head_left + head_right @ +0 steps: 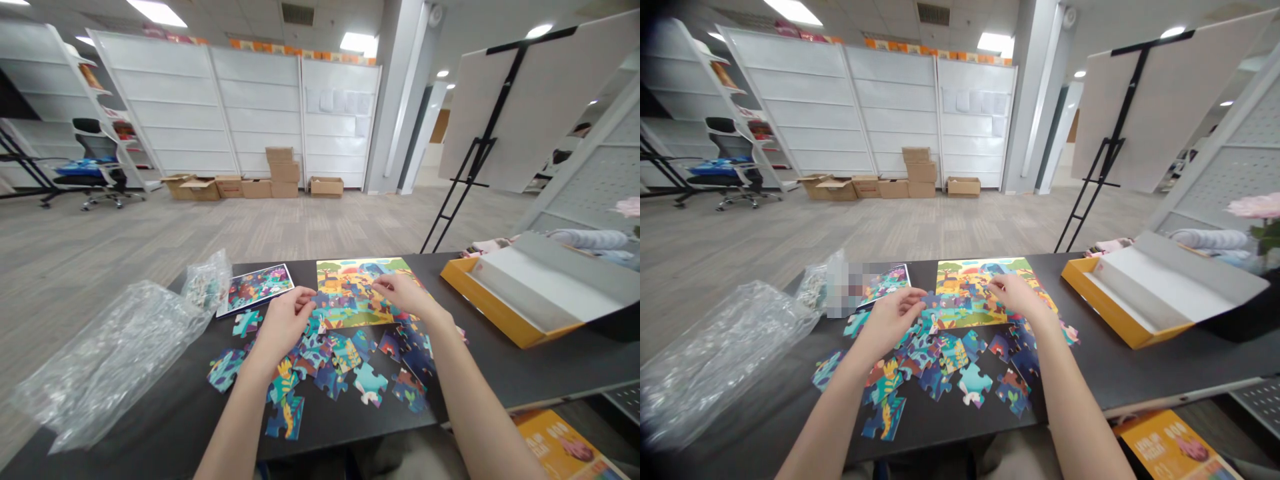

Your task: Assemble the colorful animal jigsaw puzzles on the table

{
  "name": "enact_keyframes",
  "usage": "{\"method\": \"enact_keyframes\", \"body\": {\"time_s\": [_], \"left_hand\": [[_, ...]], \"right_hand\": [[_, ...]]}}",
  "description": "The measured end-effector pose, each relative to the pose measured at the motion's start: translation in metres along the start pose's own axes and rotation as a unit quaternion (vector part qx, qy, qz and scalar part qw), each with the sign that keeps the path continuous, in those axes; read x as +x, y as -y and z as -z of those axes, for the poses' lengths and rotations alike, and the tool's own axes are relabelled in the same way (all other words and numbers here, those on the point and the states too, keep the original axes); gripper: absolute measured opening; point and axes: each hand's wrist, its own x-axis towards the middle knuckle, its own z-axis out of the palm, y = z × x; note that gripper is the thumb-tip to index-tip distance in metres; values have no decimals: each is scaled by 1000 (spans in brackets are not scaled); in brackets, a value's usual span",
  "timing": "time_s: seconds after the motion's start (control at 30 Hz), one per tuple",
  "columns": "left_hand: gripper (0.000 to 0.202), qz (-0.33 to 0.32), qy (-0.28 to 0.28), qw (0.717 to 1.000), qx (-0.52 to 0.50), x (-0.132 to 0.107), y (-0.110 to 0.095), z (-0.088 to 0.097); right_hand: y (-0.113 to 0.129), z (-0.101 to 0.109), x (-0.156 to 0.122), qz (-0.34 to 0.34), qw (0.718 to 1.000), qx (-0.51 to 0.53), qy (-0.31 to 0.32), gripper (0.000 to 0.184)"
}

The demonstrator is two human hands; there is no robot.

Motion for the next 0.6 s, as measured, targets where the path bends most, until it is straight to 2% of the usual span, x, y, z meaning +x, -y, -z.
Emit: {"method": "enact_keyframes", "body": {"time_s": [0.1,0.23,0.4,0.53,0.6], "left_hand": [[18,-1,-5,1000,-5,0,1,2],[18,-5,-6,1000,-10,1,3,1],[16,-14,0,1000,-15,0,2,-1],[17,-20,8,1000,-18,0,0,-1],[17,-20,12,1000,-19,-1,-1,-1]], "right_hand": [[-9,2,-1,-11,999,-14,48,36],[-9,-3,-2,-49,994,12,98,25],[-11,-2,-4,-70,994,-27,83,26],[-12,3,-7,-56,991,2,120,20],[-11,1,-7,-57,992,7,110,26]]}}
